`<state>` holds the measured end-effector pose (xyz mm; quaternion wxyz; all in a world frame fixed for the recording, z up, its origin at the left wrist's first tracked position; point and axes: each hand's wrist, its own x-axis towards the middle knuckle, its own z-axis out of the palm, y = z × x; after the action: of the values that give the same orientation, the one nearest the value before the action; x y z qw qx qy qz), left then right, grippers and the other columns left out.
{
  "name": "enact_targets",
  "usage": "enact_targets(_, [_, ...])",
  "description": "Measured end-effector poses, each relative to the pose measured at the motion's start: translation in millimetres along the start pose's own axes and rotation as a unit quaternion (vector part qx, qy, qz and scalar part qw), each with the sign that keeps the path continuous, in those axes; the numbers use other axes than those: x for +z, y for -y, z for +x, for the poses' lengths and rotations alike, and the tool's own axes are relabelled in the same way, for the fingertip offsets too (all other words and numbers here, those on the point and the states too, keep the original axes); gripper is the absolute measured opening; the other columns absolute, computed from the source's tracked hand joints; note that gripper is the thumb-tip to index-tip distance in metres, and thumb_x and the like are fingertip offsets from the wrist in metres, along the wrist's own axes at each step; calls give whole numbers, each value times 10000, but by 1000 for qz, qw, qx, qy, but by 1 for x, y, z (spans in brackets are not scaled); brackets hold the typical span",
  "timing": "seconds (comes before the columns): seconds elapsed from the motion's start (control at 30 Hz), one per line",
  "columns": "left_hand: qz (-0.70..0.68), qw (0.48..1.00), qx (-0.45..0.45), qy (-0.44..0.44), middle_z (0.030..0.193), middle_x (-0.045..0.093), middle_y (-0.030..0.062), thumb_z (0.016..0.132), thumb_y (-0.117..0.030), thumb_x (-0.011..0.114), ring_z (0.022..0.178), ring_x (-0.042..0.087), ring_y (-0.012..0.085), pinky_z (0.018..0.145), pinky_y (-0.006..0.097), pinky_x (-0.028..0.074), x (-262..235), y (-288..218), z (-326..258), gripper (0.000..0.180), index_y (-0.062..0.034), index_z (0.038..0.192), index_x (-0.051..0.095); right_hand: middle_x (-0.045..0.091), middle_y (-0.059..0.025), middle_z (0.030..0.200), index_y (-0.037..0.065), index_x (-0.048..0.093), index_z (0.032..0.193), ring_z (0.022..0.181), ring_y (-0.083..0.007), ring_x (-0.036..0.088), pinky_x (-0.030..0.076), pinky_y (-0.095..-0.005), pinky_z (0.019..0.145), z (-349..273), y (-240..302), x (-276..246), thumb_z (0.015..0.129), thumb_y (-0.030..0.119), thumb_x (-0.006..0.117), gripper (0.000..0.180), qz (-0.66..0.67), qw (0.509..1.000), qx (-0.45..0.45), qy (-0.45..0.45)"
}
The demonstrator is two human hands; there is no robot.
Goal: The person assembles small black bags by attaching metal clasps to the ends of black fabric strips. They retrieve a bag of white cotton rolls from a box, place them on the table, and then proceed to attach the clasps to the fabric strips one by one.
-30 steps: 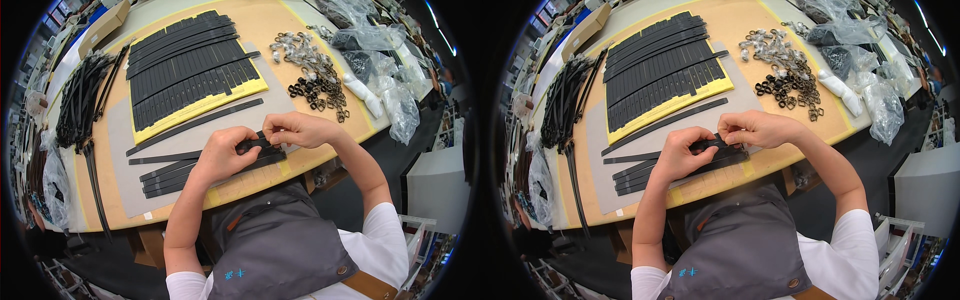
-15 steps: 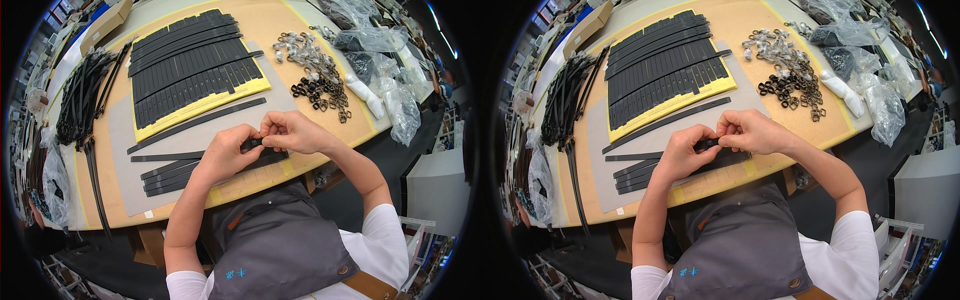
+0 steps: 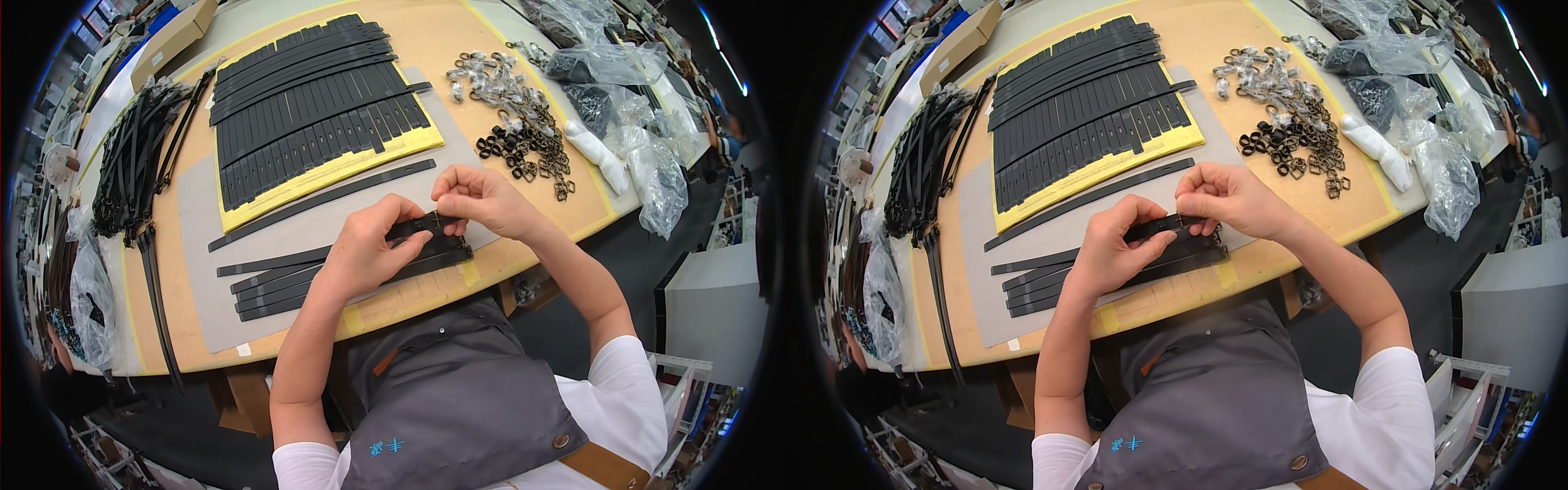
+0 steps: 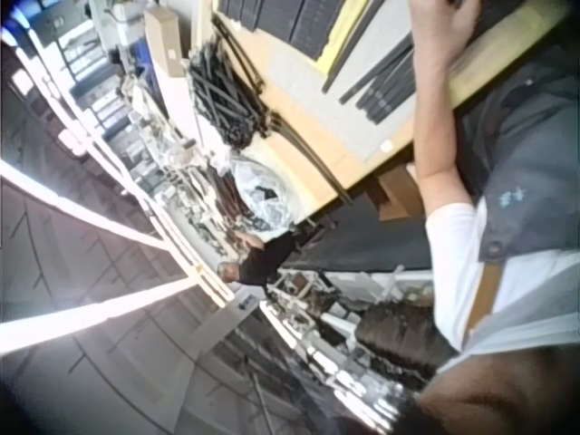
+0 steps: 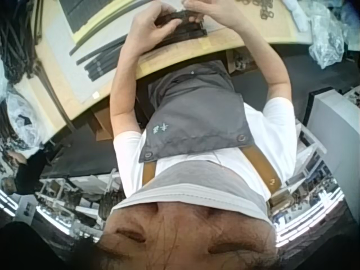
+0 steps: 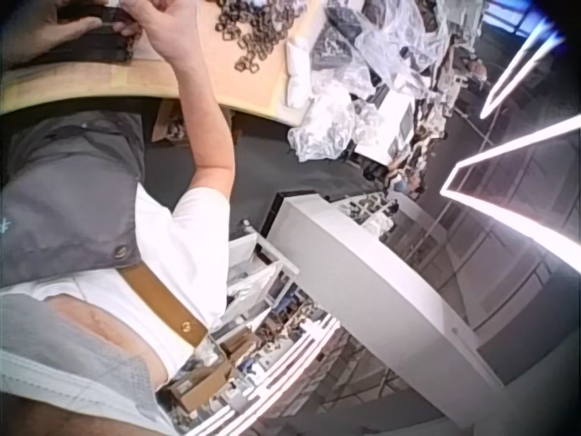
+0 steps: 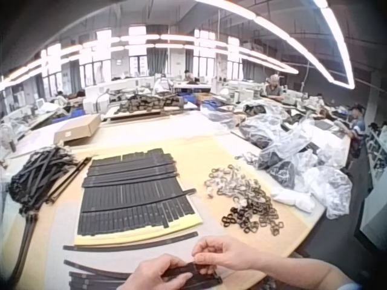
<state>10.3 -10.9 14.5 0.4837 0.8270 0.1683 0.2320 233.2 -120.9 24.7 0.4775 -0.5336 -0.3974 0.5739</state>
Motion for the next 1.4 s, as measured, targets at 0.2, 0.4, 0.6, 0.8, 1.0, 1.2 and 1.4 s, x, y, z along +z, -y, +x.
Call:
enact_targets(0.2, [25,998,42,-28,859,750,79,841,-59,873,738,683,130,683,279,548,0,8,0,247,5,998,693,740,-100,1154,2,663,1293,986,-205,772,647,-278,798,-12,-11,-34,1077,183,638,283,145,987,6,65])
enact_targets(0.4, [23,999,36,-15,867,753,95,840,-54,873,760,712,149,702,290,566,2,7,-1,239,-1,997,700,733,-65,1136,39,681,1283,985,-150,733,606,-263,797,-8,-19,-23,1018,128,723,283,117,989,-14,92])
enact_targets(0.6, [27,998,54,11,895,762,105,852,-41,848,784,739,189,709,307,578,7,11,-3,207,-6,992,699,708,-9,1027,55,702,1215,866,-84,645,533,-245,707,1,2,7,954,309,817,382,-27,995,59,73])
enact_targets(0.8, [53,996,72,19,933,766,113,860,-36,839,832,760,212,740,315,594,7,8,-1,212,-9,997,679,698,-7,819,33,764,1000,685,-80,620,508,-252,614,7,9,20,923,332,798,311,-150,981,106,64])
enact_targets(1.0, [25,998,59,-14,958,765,118,833,-52,861,865,767,211,750,313,612,12,8,0,263,-5,1002,665,687,-3,769,33,770,958,642,-61,597,497,-248,582,5,11,20,935,271,757,239,-166,981,97,31])
enact_targets(1.2, [46,998,41,5,906,752,103,827,-47,844,821,750,188,699,296,607,5,8,1,240,1,982,667,666,17,764,39,767,974,638,-56,595,506,-237,587,1,11,10,967,258,729,223,-136,985,101,32])
enact_targets(1.4, [40,999,36,7,859,737,90,819,-41,829,763,721,144,651,275,590,7,13,2,221,8,964,670,663,13,763,36,763,981,641,-58,603,514,-236,591,0,10,10,966,265,732,232,-135,985,104,34])
